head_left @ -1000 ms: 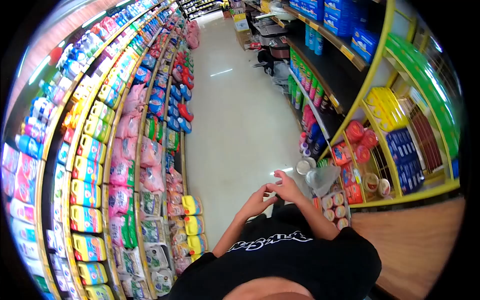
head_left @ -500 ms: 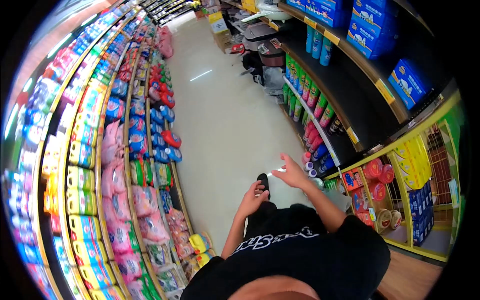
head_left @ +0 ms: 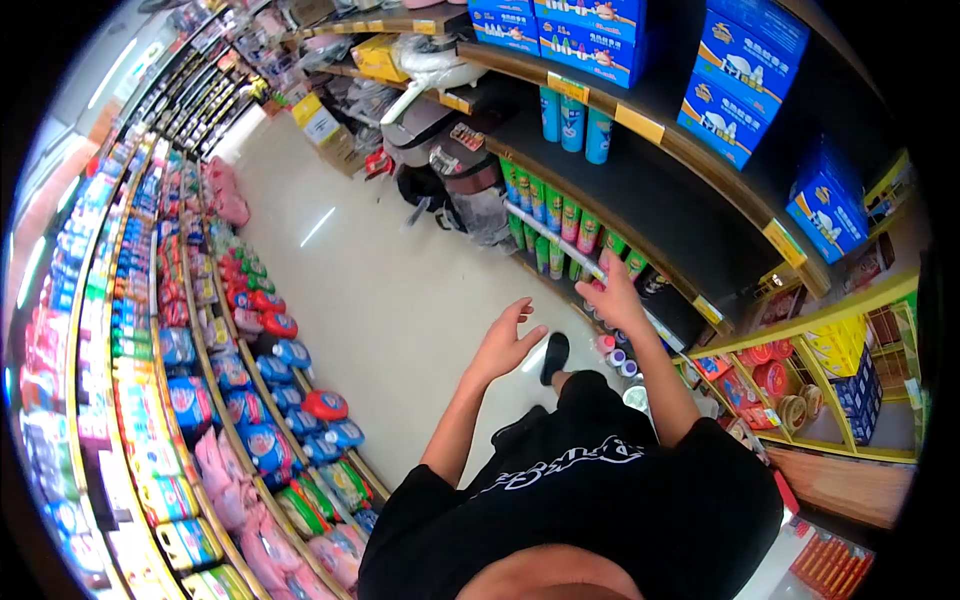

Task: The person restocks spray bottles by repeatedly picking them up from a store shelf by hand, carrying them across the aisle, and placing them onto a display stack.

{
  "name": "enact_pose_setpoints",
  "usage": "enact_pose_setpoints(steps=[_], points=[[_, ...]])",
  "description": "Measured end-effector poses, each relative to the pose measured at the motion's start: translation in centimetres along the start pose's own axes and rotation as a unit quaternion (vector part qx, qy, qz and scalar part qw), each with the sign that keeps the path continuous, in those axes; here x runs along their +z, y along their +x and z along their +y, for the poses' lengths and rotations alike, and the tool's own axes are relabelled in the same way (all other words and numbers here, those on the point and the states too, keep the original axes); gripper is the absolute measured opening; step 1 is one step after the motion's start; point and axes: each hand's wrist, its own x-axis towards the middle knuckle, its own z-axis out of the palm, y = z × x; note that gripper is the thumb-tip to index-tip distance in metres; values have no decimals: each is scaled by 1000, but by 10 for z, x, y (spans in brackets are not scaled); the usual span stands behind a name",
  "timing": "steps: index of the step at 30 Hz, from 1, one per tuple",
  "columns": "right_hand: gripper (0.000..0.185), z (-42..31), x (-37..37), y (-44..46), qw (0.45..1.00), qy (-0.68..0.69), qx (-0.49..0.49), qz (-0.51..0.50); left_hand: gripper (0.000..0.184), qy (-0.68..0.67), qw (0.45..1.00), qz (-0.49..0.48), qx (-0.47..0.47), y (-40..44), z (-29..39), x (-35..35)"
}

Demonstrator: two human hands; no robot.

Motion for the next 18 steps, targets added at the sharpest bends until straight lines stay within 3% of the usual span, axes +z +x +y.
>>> enact_pose_setpoints(steps=[5,8,11,12,13,15,16,18], points=[[90,18,-12,119,990,79,36,111,70,-20,999,-29,41,103,-17,-3],[91,34,-11,204,977,112,88,156,65,-29,994,-102,22,171,-16,-8],[88,64,-8,285,961,130,51,238,66,-80,983,-161,27,243,-19,-15],[79,55,-19,299,963,62,6,263,67,-103,977,-182,28,269,-18,-17],[74,68,-18,327,964,27,-16,263,69,-88,981,-167,51,294,-11,-21],[57,86,-23,363,956,96,-41,276,71,-59,984,-140,93,341,3,-24],[57,88,-27,374,951,112,-46,286,73,-130,979,-138,80,356,24,-24],[58,94,-28,385,940,137,-43,309,71,-85,980,-127,129,406,25,-13]])
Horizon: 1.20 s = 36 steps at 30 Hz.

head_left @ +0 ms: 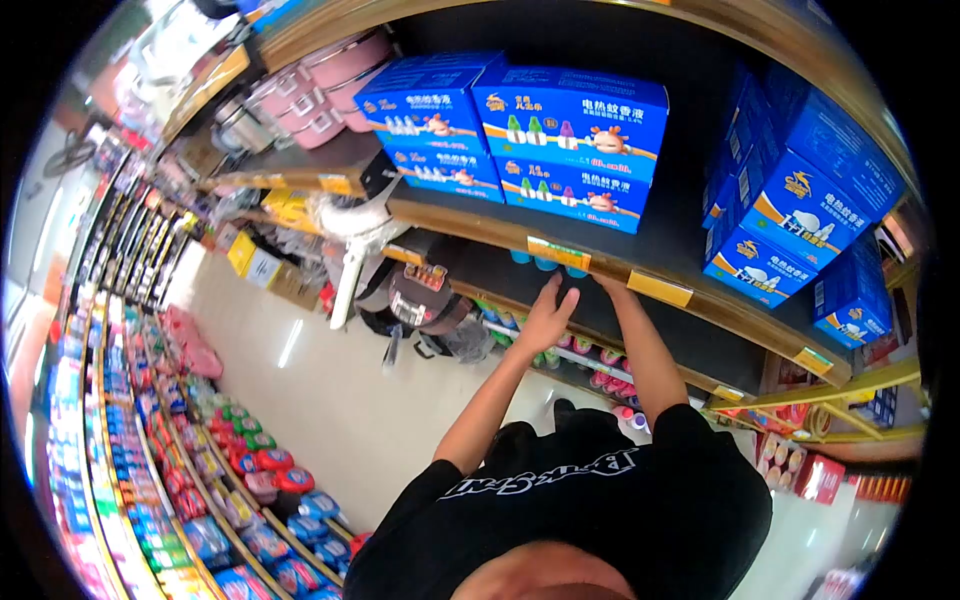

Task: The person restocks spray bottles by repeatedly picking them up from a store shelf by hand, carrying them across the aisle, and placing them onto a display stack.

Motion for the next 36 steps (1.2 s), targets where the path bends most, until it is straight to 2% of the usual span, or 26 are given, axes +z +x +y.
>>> enact_pose_setpoints(steps=[1,2,3,5,6,9,10,13,14,17,18,22,25,26,29,30,31,33,34,36], points=[[58,2,1,2,1000,6,5,17,71,26,999,0,25,19,5,-5],[59,4,3,4,999,10,9,34,67,22,999,-39,-4,34,8,-10],[59,6,5,4,999,11,17,50,62,-37,996,-43,71,63,-42,3],[60,10,9,2,996,19,30,80,55,-17,994,-102,19,76,-29,-3],[60,12,12,0,994,25,38,96,51,-13,994,-105,41,82,-34,-4],[61,8,15,-13,986,35,59,150,52,25,980,-195,29,94,-34,-12],[62,10,17,-21,983,36,65,167,56,24,979,-195,51,97,-48,-7],[63,1,25,-46,973,49,76,212,63,-39,967,-201,151,82,-49,-10],[63,-2,27,-57,969,54,80,229,77,-10,964,-171,201,73,-47,-11],[65,-26,31,-95,945,61,105,304,92,7,958,-192,214,46,-51,-7],[61,-52,31,-110,927,50,128,349,99,9,946,-194,259,40,-58,-1],[58,-79,23,-172,863,129,175,457,92,29,902,-256,347,6,-36,10],[56,-94,3,-222,846,164,131,490,93,16,865,-321,386,-23,-21,31],[55,-98,-1,-238,821,189,90,532,83,9,850,-330,409,-33,-16,41],[56,-134,-31,-291,773,236,105,579,71,-41,822,-411,392,-57,-5,81],[56,-141,-43,-311,770,207,107,594,61,-72,823,-422,374,-70,1,95],[55,-147,-58,-329,769,193,93,602,60,-61,819,-451,350,-80,4,113],[53,-155,-90,-371,769,166,71,613,63,-37,783,-498,372,-107,15,147],[50,-155,-108,-393,767,85,104,628,71,-20,769,-494,406,-128,25,163],[49,-161,-136,-435,742,80,152,648,80,4,765,-494,413,-173,33,198]])
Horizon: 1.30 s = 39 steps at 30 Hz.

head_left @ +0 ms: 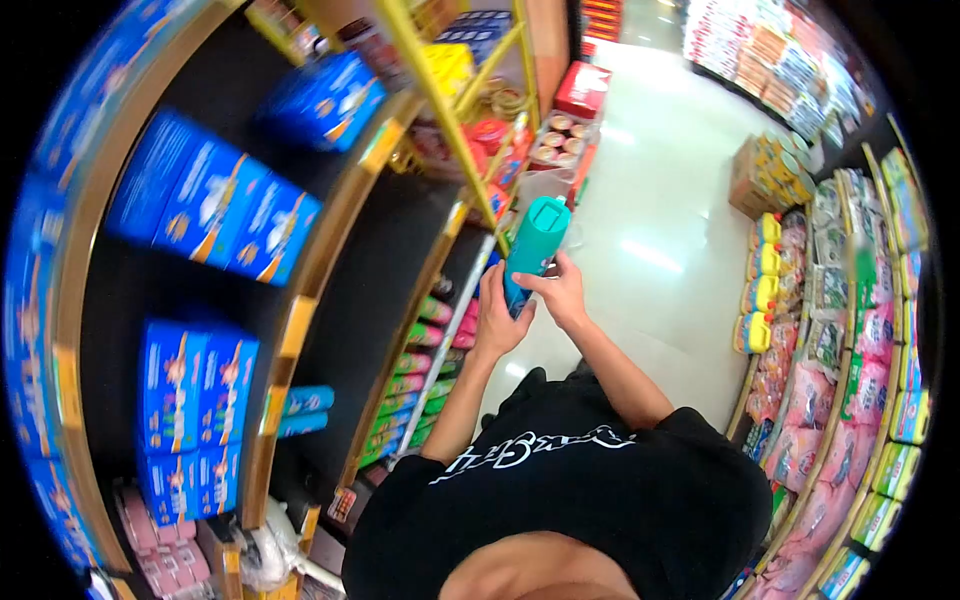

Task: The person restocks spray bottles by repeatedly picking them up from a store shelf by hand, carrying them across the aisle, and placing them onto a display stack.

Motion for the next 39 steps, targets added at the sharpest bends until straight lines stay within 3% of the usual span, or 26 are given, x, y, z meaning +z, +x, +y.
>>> enact_pose_setpoints(steps=[1,2,3,8,11,12,13,14,15,19,21,28,31,32,37,39], points=[[50,-13,-18,8,1000,-13,14,21,83,3,1000,5,6,14,10,24],[51,-27,-32,14,998,58,-20,24,86,21,1000,0,-14,25,16,49],[52,-30,-54,23,999,-1,19,38,86,23,1000,-7,20,40,24,68],[60,-30,-126,71,993,-96,-8,64,84,15,1000,-25,0,92,59,138],[64,-19,-157,109,978,-154,-101,96,82,-23,997,-79,-14,125,49,180],[65,-21,-169,121,980,-148,-83,106,82,-13,996,-87,-4,135,40,198],[66,-27,-180,135,981,-141,-67,115,81,-2,996,-94,6,156,41,210],[68,-34,-193,153,982,-134,-49,122,82,-51,990,-119,-55,177,44,225],[69,-37,-205,174,980,-144,-50,132,82,-54,993,-103,-17,197,38,244],[72,-52,-253,261,970,-160,-54,176,78,-99,984,-145,-12,288,29,313],[72,-73,-278,312,960,-173,-71,206,76,-113,978,-173,13,353,40,336],[57,-131,-362,449,964,-30,-53,260,82,-119,956,-225,148,523,54,423],[58,-146,-393,495,955,-43,-47,289,84,-130,935,-308,121,586,54,465],[58,-151,-403,513,954,-32,-53,295,84,-130,944,-261,154,603,63,469],[57,-169,-471,625,956,-17,-56,287,81,-142,930,-317,118,710,55,560],[61,-179,-501,673,959,-109,-10,261,79,-168,921,-345,67,755,59,584]])
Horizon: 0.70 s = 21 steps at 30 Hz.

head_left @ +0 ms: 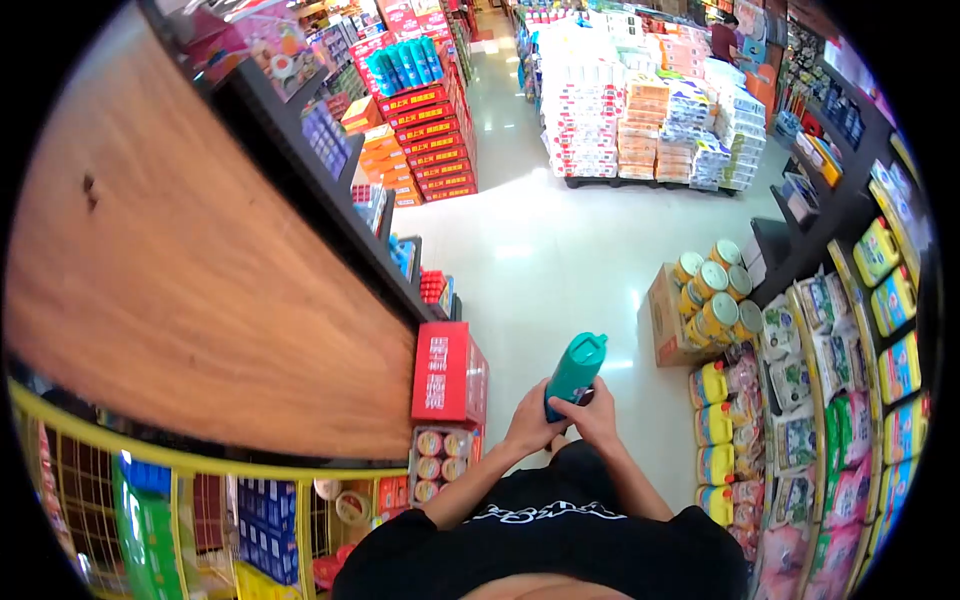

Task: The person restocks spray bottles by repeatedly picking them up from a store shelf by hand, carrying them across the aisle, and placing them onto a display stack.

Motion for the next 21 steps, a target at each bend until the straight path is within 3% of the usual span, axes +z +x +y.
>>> enact_pose_setpoints(steps=[3,10,14,17,21], points=[[64,-23,4,93,993,-90,28,-65,75,-35,995,35,-90,65,-2,-24],[67,-66,47,271,974,-143,-39,-171,75,-73,977,147,-135,204,-59,-76],[70,-82,81,358,962,-195,-61,-183,71,-117,961,235,-91,280,-116,-87],[71,-76,110,437,951,-218,-109,-191,68,-219,933,261,-114,343,-188,-87],[67,-95,139,542,943,-259,-69,-196,70,-111,963,229,-93,444,-214,-139]])
